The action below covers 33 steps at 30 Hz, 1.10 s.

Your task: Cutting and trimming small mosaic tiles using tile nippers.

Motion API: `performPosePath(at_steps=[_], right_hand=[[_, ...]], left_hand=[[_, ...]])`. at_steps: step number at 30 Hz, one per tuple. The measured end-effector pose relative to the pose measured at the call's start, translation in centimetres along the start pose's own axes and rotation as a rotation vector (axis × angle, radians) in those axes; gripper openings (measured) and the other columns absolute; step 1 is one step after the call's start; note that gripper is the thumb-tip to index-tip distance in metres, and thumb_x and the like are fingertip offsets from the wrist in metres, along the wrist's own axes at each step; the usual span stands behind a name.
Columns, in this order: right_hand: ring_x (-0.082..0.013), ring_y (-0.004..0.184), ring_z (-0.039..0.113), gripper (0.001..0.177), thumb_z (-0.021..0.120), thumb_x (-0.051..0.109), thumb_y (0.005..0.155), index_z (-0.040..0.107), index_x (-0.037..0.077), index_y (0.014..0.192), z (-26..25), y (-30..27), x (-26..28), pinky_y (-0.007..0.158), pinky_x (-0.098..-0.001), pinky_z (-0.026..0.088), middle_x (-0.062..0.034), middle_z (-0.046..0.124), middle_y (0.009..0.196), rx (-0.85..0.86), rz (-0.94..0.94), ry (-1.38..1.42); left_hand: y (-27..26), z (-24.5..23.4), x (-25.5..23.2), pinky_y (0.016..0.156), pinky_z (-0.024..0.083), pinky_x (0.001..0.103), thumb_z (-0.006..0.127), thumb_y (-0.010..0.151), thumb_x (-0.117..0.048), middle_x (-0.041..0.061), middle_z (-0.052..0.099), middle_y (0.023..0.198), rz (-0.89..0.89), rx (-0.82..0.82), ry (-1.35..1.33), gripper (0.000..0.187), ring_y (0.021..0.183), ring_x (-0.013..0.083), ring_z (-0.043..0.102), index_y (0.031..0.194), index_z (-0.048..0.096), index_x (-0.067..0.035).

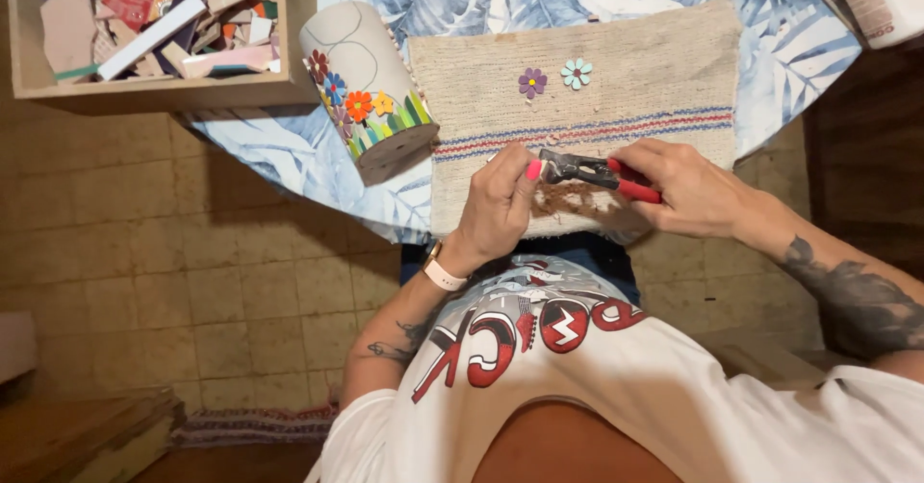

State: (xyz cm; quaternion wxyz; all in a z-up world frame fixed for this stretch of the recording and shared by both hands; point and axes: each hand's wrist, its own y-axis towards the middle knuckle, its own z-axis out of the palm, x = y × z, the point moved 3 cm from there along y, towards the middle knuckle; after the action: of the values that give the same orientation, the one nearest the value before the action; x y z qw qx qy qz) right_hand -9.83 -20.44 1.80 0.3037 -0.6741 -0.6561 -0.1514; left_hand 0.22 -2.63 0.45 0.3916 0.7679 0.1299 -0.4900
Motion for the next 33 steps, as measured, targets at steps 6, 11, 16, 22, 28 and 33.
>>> performPosePath(at_steps=[6,11,16,22,28,33], right_hand=[[-0.0406,0.084,0.057,0.047,0.059,0.011,0.06,0.051,0.001,0.105,0.3,0.2,-0.2,0.073,-0.0457,0.047,-0.021,0.056,0.089,0.019,-0.014,0.007],[-0.0395,0.084,0.057,0.045,0.059,0.011,0.061,0.052,0.001,0.105,0.2,0.2,0.1,0.074,-0.0449,0.047,-0.0203,0.056,0.089,0.024,0.009,0.021],[-0.0378,0.08,0.058,0.041,0.058,0.012,0.061,0.052,0.003,0.101,0.3,0.2,0.0,0.071,-0.0434,0.047,-0.0178,0.055,0.084,0.042,0.04,0.014],[-0.0365,0.079,0.059,0.037,0.06,0.014,0.06,0.053,0.005,0.096,0.5,0.1,-0.3,0.07,-0.0425,0.048,-0.0165,0.056,0.082,0.039,0.055,0.035],[-0.0368,0.075,0.059,0.032,0.058,0.011,0.06,0.054,0.004,0.091,0.8,-0.2,-0.7,0.067,-0.0427,0.048,-0.017,0.056,0.078,0.036,0.068,0.061],[-0.0341,0.073,0.06,0.028,0.057,0.009,0.06,0.055,0.007,0.088,1.3,-0.5,-1.6,0.065,-0.0395,0.048,-0.0157,0.057,0.075,0.01,0.07,0.069]], left_hand=[[0.2,-0.2,-0.5,0.055,0.043,0.034,0.034,0.091,-0.018,0.009,0.04,0.061,0.003,0.017,-0.001,0.025,0.057,0.0301,0.048,0.073,0.045,-0.005],[0.2,-0.3,-0.3,0.054,0.043,0.034,0.035,0.091,-0.018,0.009,0.041,0.061,0.012,0.022,0.01,0.025,0.057,0.0305,0.049,0.073,0.046,-0.005],[0.1,-0.2,0.0,0.054,0.043,0.033,0.035,0.091,-0.017,0.008,0.043,0.061,-0.012,0.031,-0.019,0.025,0.056,0.0263,0.049,0.072,0.047,-0.006],[0.1,-0.1,0.0,0.055,0.044,0.034,0.035,0.091,-0.017,0.009,0.043,0.062,-0.002,0.04,-0.001,0.024,0.058,0.0294,0.05,0.073,0.046,-0.006],[0.0,-0.1,-0.2,0.055,0.043,0.034,0.035,0.091,-0.017,0.009,0.042,0.062,-0.02,0.053,-0.035,0.025,0.057,0.0283,0.049,0.072,0.046,-0.005],[-0.2,0.0,0.0,0.055,0.043,0.033,0.035,0.091,-0.016,0.008,0.042,0.062,-0.033,0.045,-0.042,0.024,0.058,0.0273,0.049,0.072,0.046,-0.005]])
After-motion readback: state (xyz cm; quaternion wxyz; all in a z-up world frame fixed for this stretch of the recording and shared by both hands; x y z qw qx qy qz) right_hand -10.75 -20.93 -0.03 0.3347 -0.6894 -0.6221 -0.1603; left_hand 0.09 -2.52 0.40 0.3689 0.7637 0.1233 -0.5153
